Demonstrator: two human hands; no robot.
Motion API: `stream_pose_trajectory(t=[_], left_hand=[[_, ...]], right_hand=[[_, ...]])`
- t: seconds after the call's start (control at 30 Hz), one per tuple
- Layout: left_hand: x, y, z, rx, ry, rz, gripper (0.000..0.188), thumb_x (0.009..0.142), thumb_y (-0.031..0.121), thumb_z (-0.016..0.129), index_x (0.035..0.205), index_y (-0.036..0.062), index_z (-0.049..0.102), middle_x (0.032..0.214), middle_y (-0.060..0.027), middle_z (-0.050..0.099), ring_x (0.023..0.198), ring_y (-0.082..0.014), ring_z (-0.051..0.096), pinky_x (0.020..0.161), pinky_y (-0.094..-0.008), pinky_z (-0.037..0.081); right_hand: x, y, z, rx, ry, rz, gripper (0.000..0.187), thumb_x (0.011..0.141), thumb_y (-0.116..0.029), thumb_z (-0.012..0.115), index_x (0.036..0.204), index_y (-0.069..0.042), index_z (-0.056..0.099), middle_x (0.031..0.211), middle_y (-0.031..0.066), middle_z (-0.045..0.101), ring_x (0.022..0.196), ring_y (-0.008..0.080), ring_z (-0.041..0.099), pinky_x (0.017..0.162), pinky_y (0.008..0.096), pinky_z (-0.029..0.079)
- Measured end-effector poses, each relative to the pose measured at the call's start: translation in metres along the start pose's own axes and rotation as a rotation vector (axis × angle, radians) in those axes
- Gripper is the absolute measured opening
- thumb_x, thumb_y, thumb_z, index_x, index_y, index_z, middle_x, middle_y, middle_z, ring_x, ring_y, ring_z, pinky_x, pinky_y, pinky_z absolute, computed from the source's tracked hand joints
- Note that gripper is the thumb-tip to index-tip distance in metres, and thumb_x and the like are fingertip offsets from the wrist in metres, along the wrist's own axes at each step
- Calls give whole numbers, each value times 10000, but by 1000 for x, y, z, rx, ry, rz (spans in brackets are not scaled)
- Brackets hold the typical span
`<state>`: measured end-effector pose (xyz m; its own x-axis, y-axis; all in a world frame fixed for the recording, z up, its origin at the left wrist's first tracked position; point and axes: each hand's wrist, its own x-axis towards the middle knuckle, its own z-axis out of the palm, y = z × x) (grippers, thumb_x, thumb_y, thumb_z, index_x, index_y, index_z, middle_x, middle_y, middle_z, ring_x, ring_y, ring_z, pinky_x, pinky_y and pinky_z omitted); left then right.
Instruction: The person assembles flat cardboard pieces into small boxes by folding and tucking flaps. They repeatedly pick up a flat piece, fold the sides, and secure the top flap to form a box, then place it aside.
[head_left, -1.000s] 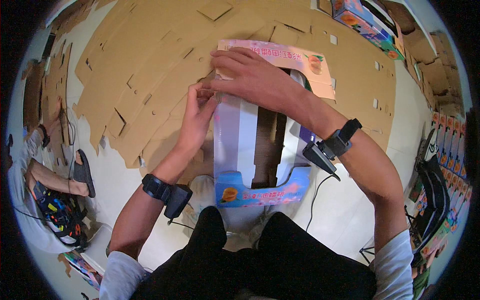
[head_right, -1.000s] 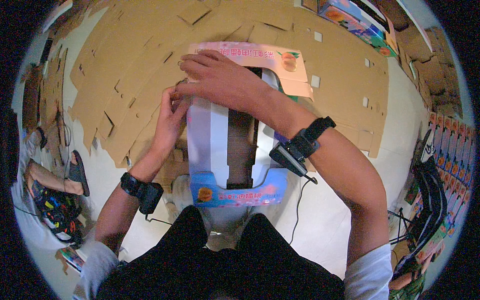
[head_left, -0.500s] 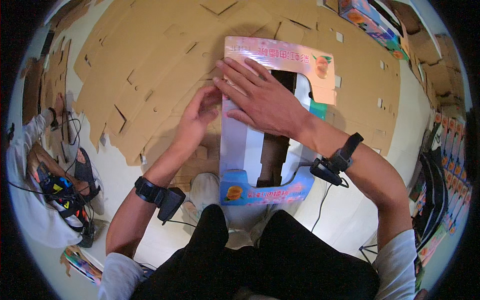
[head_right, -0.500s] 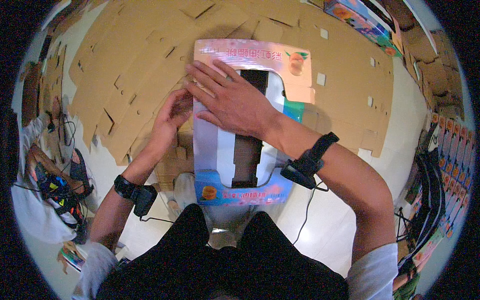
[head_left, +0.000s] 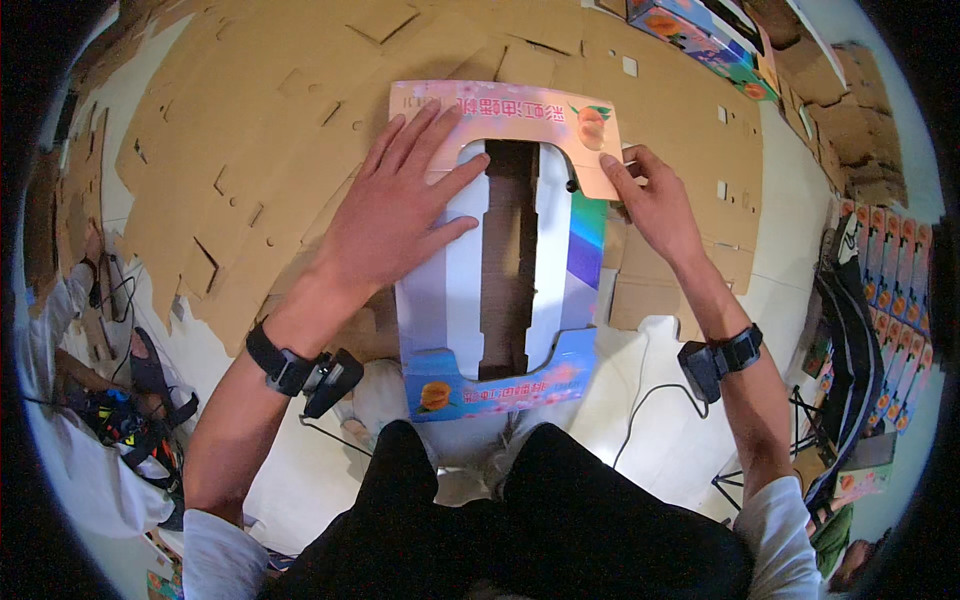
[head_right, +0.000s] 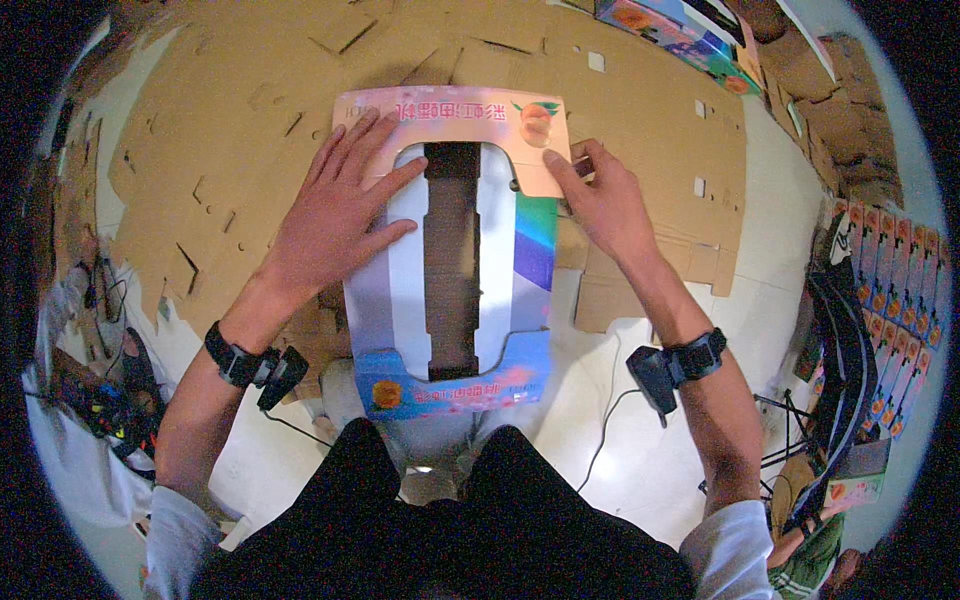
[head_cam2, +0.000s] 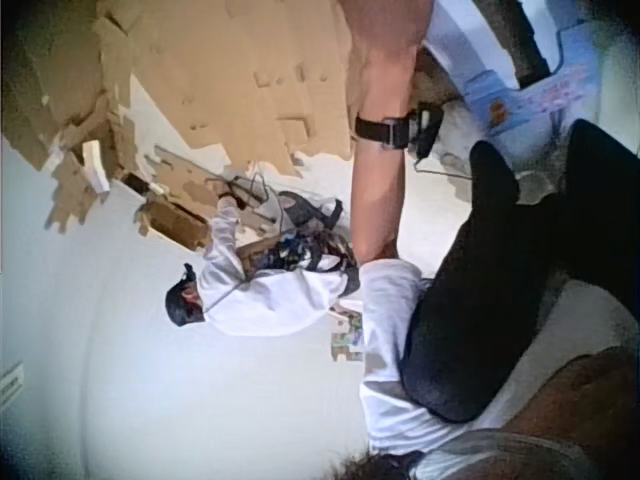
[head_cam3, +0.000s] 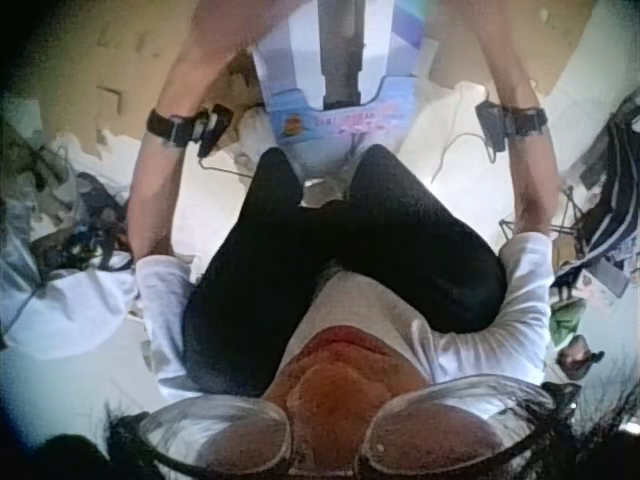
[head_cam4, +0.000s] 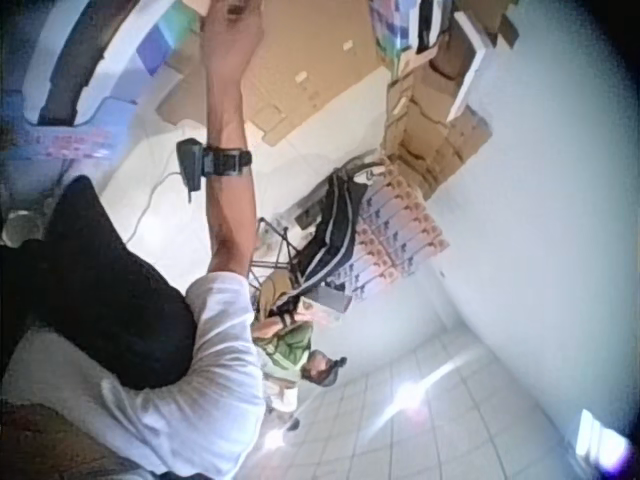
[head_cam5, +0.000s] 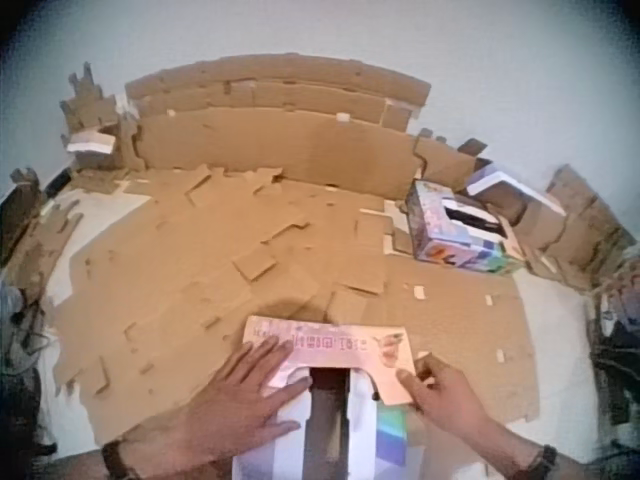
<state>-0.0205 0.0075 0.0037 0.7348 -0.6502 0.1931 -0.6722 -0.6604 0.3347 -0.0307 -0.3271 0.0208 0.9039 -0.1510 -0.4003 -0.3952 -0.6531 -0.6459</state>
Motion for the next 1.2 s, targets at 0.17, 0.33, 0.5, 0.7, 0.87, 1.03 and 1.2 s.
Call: stream_pose_trajectory(t=[0.17, 0.33, 0.5, 0.7, 0.87, 1.03, 1.2], left_hand=[[9, 21, 13, 125, -33, -31, 582, 933, 519, 774, 1417, 203, 701, 1733, -252, 299, 1629, -479, 215, 1305, -666, 206], [9, 29, 20, 121, -40, -55, 629, 946, 546, 744, 1465, 196, 681, 1771, -255, 217, 1662, -485, 108, 1316, -692, 117], [9, 28, 22, 104, -44, -56, 635, 905, 481, 784, 1461, 194, 680, 1743, -253, 262, 1659, -494, 106, 1313, -700, 116], [20, 42, 25, 179, -71, -143, 749, 844, 330, 816, 1530, 145, 581, 1698, -242, 313, 1647, -502, 144, 1310, -716, 121], [27, 59, 36, 209, -26, -224, 908, 780, 136, 799, 1623, 148, 462, 1706, -243, 301, 1630, -520, 187, 1312, -712, 147], [16, 56, 32, 261, -24, -244, 969, 762, 96, 786, 1658, 155, 419, 1713, -205, 337, 1638, -485, 205, 1335, -644, 180], [4, 42, 30, 116, 28, -253, 906, 811, 155, 758, 1654, 134, 428, 1744, -145, 343, 1638, -420, 256, 1349, -579, 202]], right_hand=[[-5, 8, -3, -1, -45, -68, 455, 1078, -417, 693, 1083, 37, 669, 812, 153, 735, 654, 178, 708, 616, 366, 564], [-5, 29, 22, 50, 40, -126, 492, 1089, -458, 665, 1009, 24, 608, 742, 156, 688, 677, 251, 713, 655, 418, 568], [9, 51, 41, -37, 15, -78, 519, 1097, -489, 634, 1085, 25, 562, 848, 216, 689, 860, 409, 725, 784, 498, 565], [-14, 25, 39, -253, 306, -361, 809, 1003, -469, 751, 1443, 144, 460, 1486, 416, 478, 1330, 510, 592, 1057, 490, 540], [-37, -8, 74, -459, 233, -558, 1048, 947, -324, 790, 1660, 135, 174, 1723, 398, 161, 1624, 520, 169, 1315, 567, 222], [-49, -3, 79, -264, 128, -595, 1057, 915, -160, 759, 1694, 106, 97, 1773, 345, 84, 1671, 483, 55, 1347, 582, 120], [-48, -2, 100, -353, 117, -618, 1038, 881, -97, 751, 1696, 90, 136, 1781, 328, 92, 1668, 486, 77, 1345, 584, 141]])
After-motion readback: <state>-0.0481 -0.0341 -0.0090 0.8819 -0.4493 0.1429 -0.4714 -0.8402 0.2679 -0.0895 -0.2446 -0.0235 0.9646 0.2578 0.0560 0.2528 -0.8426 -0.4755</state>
